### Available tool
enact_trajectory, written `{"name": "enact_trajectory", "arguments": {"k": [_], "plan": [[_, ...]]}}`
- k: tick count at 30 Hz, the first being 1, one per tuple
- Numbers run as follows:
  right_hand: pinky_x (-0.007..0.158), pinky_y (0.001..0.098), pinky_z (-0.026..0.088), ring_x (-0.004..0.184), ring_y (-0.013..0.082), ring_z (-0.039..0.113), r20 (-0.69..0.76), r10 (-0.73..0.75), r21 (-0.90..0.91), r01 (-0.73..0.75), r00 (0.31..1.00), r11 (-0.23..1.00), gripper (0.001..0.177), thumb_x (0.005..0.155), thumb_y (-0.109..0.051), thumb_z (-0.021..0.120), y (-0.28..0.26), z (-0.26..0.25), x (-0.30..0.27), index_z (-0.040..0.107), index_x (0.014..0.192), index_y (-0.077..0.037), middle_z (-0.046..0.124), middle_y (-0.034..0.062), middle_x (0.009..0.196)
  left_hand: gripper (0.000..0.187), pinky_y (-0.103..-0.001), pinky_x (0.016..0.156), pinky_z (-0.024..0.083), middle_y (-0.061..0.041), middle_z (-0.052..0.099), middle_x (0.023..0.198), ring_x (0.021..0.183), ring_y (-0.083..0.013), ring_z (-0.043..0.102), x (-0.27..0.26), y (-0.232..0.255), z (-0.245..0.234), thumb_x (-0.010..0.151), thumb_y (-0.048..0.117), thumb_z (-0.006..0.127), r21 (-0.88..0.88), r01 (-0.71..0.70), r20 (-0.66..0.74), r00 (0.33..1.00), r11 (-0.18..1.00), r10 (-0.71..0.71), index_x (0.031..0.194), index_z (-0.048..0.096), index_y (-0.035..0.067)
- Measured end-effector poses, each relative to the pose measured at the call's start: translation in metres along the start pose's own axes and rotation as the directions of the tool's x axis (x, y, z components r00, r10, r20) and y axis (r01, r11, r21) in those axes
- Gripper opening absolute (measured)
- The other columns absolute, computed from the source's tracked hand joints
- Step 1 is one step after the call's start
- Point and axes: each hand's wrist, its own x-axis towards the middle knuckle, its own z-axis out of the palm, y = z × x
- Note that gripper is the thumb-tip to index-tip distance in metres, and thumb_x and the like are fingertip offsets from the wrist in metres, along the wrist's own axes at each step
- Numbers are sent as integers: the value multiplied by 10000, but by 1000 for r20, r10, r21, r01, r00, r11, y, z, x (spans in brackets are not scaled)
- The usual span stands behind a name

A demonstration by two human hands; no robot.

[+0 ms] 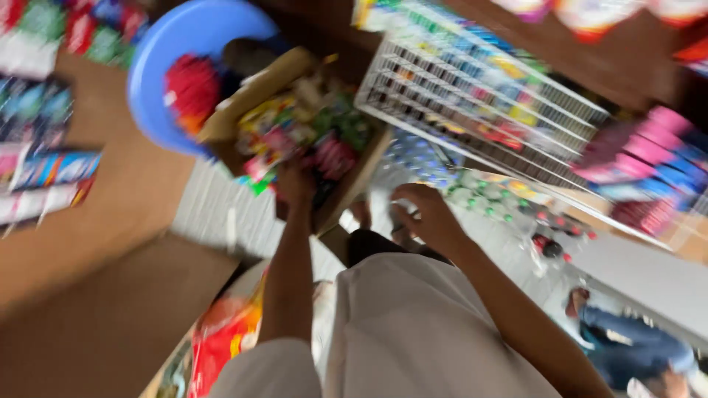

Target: Restocking small retail items from a cardboard box onto a wire shelf in a grocery store.

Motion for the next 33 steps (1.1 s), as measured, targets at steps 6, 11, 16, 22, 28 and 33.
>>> {"name": "enact_trajectory", "arguments": {"k": [6, 11, 16, 22, 28, 33], "plan": [[907, 416, 552, 1064, 313, 676, -110, -248, -97, 238, 963, 966, 162, 947, -133, 709, 11, -17, -27, 704, 1088, -55, 725, 98, 1153, 285, -493, 783, 520, -188, 678, 996, 903, -392, 646, -17, 32, -31, 945, 128, 671, -309, -89, 22, 995, 947, 101, 1209, 629, 30], [801, 354, 595, 988, 240, 710, -195, 27, 133, 0, 980, 991, 216, 945, -131, 703, -5, -47, -65, 670, 1154, -93, 695, 54, 1203, 166, -451, 768, 498, -183, 626, 928, 844, -367, 595, -44, 161, -133, 1001, 115, 700, -507, -43, 134, 983, 861, 128, 1108, 632, 8], [805, 323, 562, 1048, 216, 677, -397, -69, 169, 147, 915, 975, 453, 864, -86, 770, 13, -74, -98, 603, 1284, -58, 648, 99, 1259, 203, -390, 911, 540, -136, 713, 1127, 1029, -307, 696, -62, 301, -219, 957, 79, 688, -793, -222, 94, 875, 567, 475, 1155, 675, 33], [901, 328, 555, 1067, 224, 699, -599, -256, 2, 321, 759, 947, 366, 919, -70, 805, 48, -123, -150, 647, 1246, -27, 704, 115, 1194, 309, -356, 897, 560, -124, 696, 1137, 1033, -292, 700, -80, 407, -232, 908, 42, 772, -859, -239, 121, 764, 453, 634, 1203, 678, 32], [799, 332, 550, 989, 235, 695, -752, -132, -77, 113, 646, 991, 373, 894, -63, 815, 74, -183, -181, 684, 1235, 13, 710, 147, 1115, 322, -383, 911, 557, -130, 702, 1143, 1055, -308, 701, -87, 480, -193, 920, 89, 770, -857, -357, 89, 610, 373, 788, 1225, 673, 50], [694, 352, 538, 786, 232, 678, -792, 27, 17, -23, 610, 1000, 340, 909, -83, 788, 79, -217, -184, 709, 1235, -25, 758, 115, 1033, 307, -439, 912, 538, -192, 698, 1160, 1074, -387, 680, -81, 511, -134, 948, 128, 740, -781, -498, 48, 554, 377, 831, 1214, 616, 37]]}}
